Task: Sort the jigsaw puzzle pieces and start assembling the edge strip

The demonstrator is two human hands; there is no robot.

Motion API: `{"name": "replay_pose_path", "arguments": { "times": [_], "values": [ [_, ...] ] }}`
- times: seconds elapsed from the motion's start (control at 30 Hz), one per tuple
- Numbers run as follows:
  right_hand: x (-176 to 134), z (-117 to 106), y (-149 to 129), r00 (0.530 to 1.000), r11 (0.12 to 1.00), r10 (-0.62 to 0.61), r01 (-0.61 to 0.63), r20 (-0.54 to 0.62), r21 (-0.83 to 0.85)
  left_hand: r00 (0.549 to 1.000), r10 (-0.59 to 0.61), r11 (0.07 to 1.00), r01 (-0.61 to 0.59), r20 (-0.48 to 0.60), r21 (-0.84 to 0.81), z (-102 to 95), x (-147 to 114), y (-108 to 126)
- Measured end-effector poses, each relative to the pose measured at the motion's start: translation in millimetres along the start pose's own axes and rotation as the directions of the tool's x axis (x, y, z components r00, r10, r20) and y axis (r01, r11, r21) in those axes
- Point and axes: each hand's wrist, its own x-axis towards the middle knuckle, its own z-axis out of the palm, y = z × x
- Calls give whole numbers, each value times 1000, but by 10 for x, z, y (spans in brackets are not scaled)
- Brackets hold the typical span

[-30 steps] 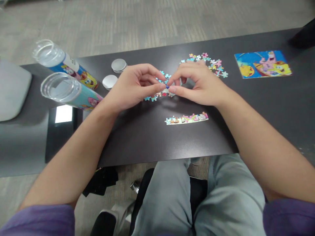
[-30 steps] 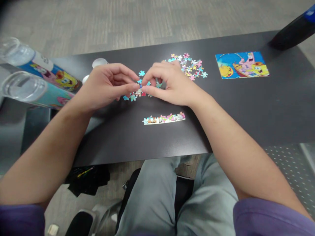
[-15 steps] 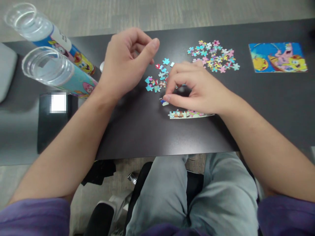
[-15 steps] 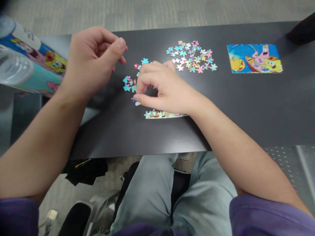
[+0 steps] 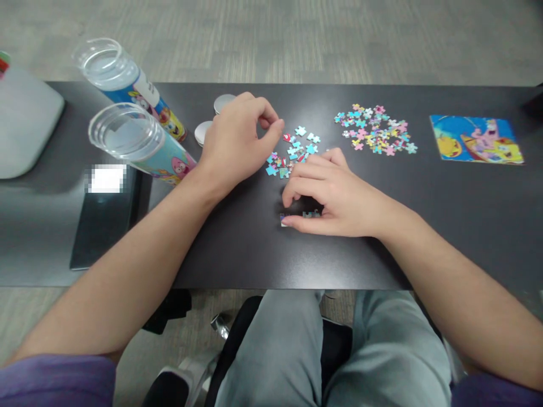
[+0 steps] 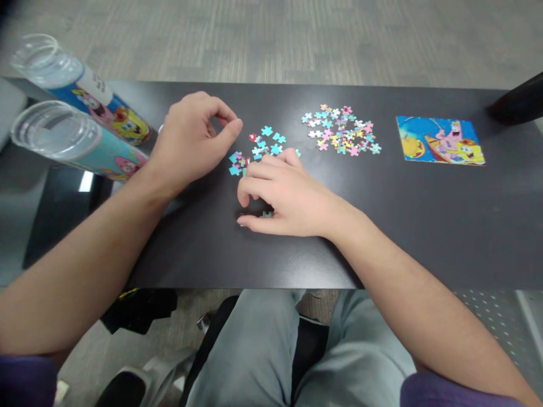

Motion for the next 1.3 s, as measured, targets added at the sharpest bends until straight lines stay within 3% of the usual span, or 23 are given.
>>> {"name": "replay_pose_path", "arguments": {
  "times": [0.13, 0.2, 0.3, 0.37, 0.47, 0.53, 0.73, 1.07, 1.3],
  "values": [
    [34, -58, -52, 992, 1000, -2, 1, 129, 6, 999, -17, 1000, 17, 40, -2, 14, 0, -58],
    [56, -86, -46, 993, 999, -1, -4, 114, 40, 998, -23, 1000, 23, 58, 0, 33, -4, -69],
    [68, -152, 46, 997, 994, 79, -77, -22, 74, 998, -21, 1000, 20, 62, 19, 65, -15, -73],
    [52, -218, 162, 970, 985, 169, -161, -177, 57, 998, -11, 1000, 10, 62, 25, 81, -25, -68],
    [-18, -324, 385, 868, 954, 282, -299, -408, 23, 997, 23, 999, -24, 72, 21, 83, -37, -51],
    [-89, -379, 541, 810, 930, 335, -367, -481, 30, 996, 47, 999, -49, 74, 14, 72, -41, -39],
    [-244, -383, 890, 790, 898, 396, -439, -469, 19, 993, 69, 997, -68, 96, -21, 14, -29, -10],
    [-258, -327, 1065, 778, 884, 434, -466, -454, 46, 976, 91, 995, -80, 200, -62, -46, -20, -25],
    [-264, -322, 1102, 819, 900, 404, -435, -408, 17, 959, 92, 995, -80, 267, -54, 19, -25, -154]
  ]
}}
